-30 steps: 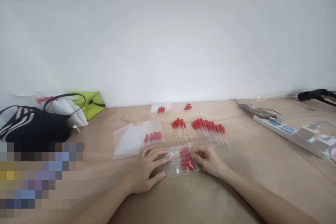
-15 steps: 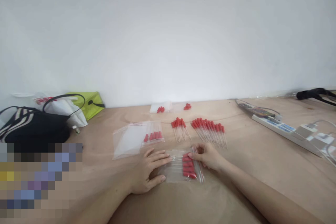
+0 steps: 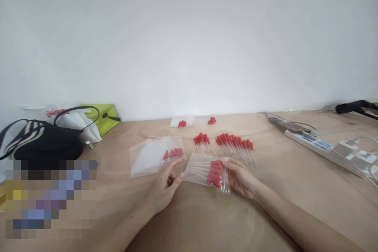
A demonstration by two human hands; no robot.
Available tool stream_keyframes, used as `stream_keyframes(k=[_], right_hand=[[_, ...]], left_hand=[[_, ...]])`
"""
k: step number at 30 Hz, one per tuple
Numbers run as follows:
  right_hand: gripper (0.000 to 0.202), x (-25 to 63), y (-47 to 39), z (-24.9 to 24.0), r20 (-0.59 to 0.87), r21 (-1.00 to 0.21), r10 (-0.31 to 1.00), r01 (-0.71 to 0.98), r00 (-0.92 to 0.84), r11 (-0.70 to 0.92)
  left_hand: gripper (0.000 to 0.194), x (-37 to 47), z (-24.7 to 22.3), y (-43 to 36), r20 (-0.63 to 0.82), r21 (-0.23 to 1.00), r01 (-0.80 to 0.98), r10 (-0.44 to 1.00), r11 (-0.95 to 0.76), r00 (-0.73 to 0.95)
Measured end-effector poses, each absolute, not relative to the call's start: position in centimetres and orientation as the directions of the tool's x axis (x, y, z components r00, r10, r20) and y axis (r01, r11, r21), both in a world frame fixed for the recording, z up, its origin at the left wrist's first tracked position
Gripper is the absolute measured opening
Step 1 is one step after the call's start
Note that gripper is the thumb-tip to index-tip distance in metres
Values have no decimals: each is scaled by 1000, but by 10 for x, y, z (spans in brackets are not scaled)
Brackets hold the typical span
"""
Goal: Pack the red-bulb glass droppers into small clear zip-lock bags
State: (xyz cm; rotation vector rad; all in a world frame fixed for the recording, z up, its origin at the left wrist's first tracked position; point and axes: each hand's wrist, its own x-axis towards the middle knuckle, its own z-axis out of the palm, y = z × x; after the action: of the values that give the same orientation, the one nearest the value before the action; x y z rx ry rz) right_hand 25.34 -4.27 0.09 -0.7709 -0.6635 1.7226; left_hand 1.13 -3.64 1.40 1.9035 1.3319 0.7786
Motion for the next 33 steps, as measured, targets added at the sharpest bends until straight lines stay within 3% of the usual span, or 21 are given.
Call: stream_keyframes(k=[3, 5, 7, 10, 13, 17, 23, 27, 33], right_hand=[[16, 250, -45, 1, -145, -739, 964, -623, -224, -256], [18, 246, -50, 1, -139, -743, 954, -608, -266, -278], [23, 239, -56, 0, -141, -766, 936, -563, -324, -310], [31, 232, -64, -3, -173, -833, 898, -426, -404, -352], [32, 233, -65, -5, -223, -883, 873, -289, -434, -369], [32, 242, -60, -3, -246, -897, 886, -254, -394, -362], [31, 249, -55, -3, -243, -895, 881, -256, -407, -366], [32, 250, -55, -6, -239, -895, 869, -248, -433, -370], [29, 253, -55, -5, -235, -896, 865, -245, -443, -369]], left_hand=[[70, 28, 18, -51, -201, 961, 249, 917, 117, 343], [79, 40, 20, -60, -263, 956, -14, 878, 292, 400], [69, 50, 19, -65, -248, 918, -191, 880, 346, 405], [48, 55, 14, -65, -234, 921, -247, 935, 301, 267], [49, 46, 13, -49, -200, 969, -122, 970, 217, 135], [46, 23, 31, -3, -135, 984, 140, 974, 110, 182], [41, 6, 52, 74, -151, 939, 334, 971, 82, 187], [44, 10, 45, 94, -125, 834, 550, 985, 41, 116], [38, -15, 44, 93, 107, 579, 815, 993, -18, -54]])
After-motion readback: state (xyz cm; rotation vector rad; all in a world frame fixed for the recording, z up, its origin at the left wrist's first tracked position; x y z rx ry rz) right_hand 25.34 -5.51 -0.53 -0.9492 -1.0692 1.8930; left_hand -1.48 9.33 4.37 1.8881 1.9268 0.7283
